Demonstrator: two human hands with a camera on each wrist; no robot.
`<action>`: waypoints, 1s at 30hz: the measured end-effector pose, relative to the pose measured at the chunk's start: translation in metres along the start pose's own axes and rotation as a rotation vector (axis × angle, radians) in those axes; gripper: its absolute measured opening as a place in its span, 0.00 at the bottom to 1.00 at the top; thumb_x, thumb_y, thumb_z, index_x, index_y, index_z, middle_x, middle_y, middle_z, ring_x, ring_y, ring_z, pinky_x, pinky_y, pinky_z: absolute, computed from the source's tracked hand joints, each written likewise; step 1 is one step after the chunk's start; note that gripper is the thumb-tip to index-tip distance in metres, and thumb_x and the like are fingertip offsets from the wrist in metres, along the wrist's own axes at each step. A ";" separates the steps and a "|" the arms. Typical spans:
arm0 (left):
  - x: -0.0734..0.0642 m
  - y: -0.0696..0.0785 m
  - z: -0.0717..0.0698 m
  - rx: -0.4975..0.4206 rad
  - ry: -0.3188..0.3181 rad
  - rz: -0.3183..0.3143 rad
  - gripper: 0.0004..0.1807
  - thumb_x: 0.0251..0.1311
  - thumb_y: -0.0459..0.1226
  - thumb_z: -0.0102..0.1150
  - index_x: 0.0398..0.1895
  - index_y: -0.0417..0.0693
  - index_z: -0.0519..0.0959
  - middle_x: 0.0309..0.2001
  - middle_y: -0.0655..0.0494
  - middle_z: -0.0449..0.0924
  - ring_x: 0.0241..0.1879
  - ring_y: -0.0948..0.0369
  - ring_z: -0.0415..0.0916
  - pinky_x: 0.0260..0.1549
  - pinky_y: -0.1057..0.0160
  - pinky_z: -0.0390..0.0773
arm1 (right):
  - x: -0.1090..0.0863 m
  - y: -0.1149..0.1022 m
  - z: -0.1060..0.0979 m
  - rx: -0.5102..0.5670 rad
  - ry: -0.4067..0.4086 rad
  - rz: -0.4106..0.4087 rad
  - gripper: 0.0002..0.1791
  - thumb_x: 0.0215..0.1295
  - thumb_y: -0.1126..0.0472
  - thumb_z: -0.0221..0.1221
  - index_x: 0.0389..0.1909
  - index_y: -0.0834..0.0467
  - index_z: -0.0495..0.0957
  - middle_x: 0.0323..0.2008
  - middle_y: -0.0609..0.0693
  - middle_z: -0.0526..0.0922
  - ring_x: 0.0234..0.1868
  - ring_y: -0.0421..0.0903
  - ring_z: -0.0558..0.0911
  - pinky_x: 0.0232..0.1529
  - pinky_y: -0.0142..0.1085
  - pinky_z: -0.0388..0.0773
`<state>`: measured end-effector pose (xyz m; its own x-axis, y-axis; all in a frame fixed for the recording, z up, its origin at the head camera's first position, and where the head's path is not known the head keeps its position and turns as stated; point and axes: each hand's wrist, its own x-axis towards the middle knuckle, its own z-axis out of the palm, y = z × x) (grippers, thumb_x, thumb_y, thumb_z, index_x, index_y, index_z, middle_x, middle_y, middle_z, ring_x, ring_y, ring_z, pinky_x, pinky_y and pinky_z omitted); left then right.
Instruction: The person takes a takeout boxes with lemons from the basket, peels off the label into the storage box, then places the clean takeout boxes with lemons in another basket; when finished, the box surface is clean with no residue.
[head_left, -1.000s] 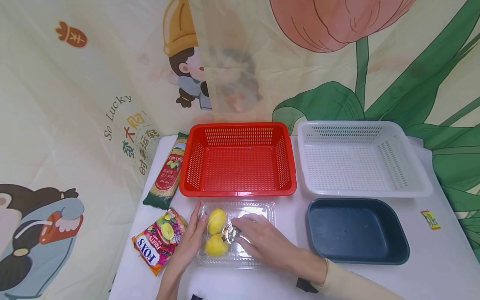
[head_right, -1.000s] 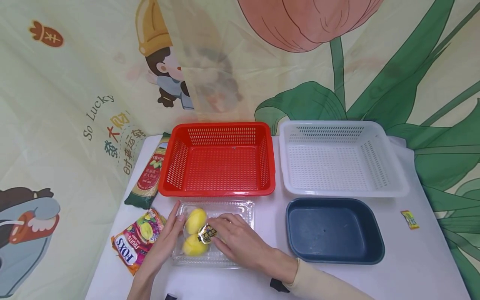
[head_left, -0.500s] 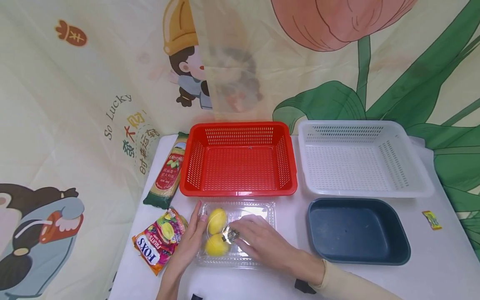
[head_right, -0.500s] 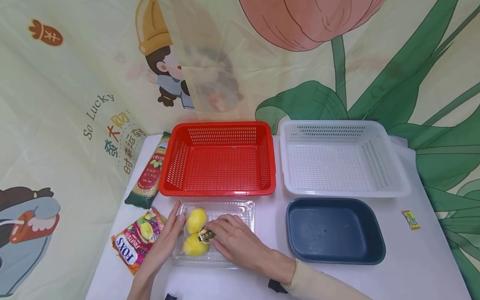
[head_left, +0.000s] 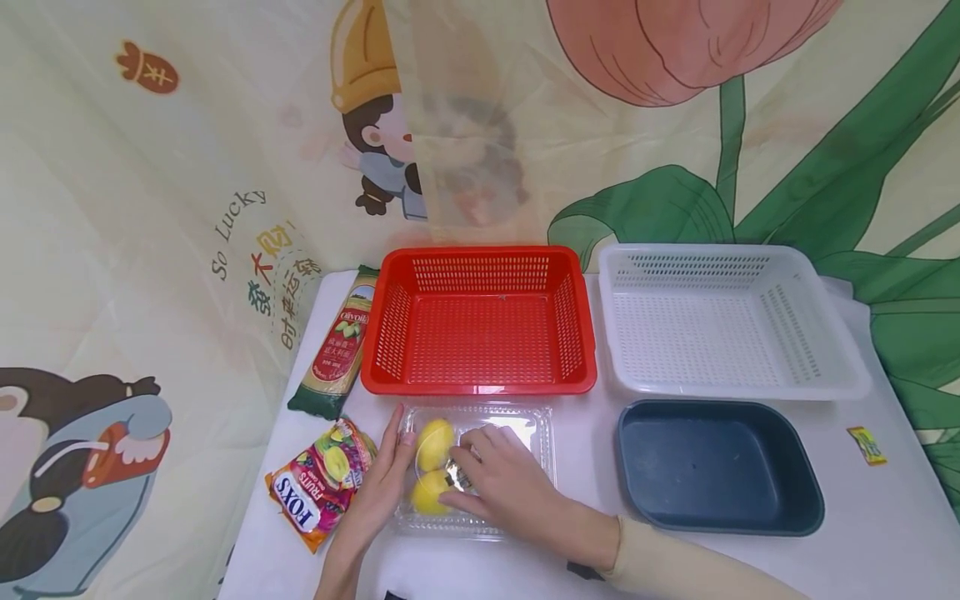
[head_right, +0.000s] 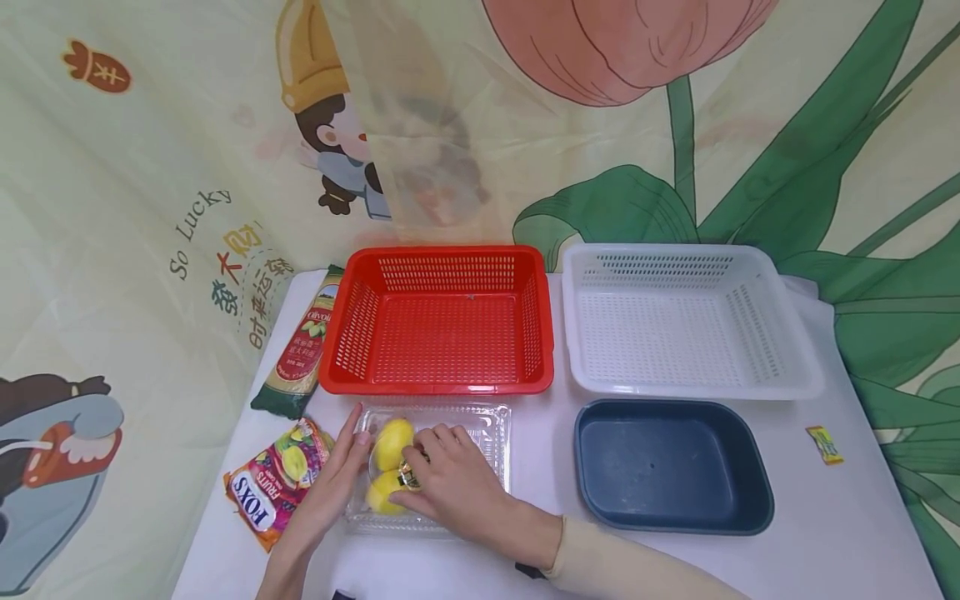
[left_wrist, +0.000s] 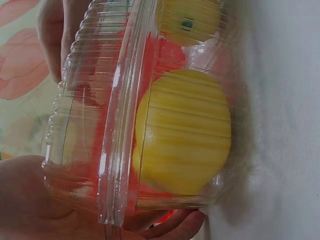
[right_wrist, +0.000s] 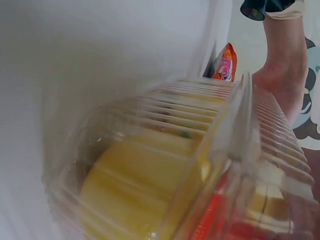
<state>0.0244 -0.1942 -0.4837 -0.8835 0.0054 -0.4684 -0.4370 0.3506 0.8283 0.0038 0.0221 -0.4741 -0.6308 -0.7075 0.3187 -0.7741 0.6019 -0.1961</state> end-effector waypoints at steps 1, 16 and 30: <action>0.000 0.000 0.000 -0.001 -0.001 0.001 0.38 0.77 0.62 0.34 0.83 0.68 0.37 0.84 0.57 0.35 0.82 0.44 0.32 0.72 0.29 0.43 | 0.001 -0.001 0.001 -0.019 0.006 0.000 0.29 0.66 0.31 0.58 0.49 0.51 0.82 0.44 0.43 0.79 0.48 0.41 0.74 0.50 0.35 0.75; -0.001 -0.001 0.000 -0.010 -0.004 0.028 0.38 0.77 0.61 0.34 0.83 0.65 0.38 0.84 0.53 0.35 0.81 0.42 0.36 0.72 0.30 0.46 | 0.002 -0.004 0.007 -0.074 0.103 -0.031 0.14 0.67 0.44 0.60 0.39 0.49 0.84 0.40 0.41 0.81 0.43 0.40 0.75 0.41 0.32 0.72; -0.002 0.002 -0.001 -0.002 -0.006 0.021 0.38 0.78 0.59 0.35 0.83 0.64 0.37 0.84 0.53 0.35 0.81 0.42 0.35 0.72 0.30 0.45 | -0.002 -0.005 0.005 0.070 0.210 -0.063 0.06 0.63 0.56 0.67 0.39 0.50 0.86 0.37 0.39 0.84 0.37 0.36 0.80 0.38 0.27 0.76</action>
<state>0.0251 -0.1942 -0.4810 -0.8913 0.0187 -0.4530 -0.4189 0.3482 0.8386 0.0083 0.0189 -0.4783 -0.5622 -0.6455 0.5170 -0.8177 0.5272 -0.2311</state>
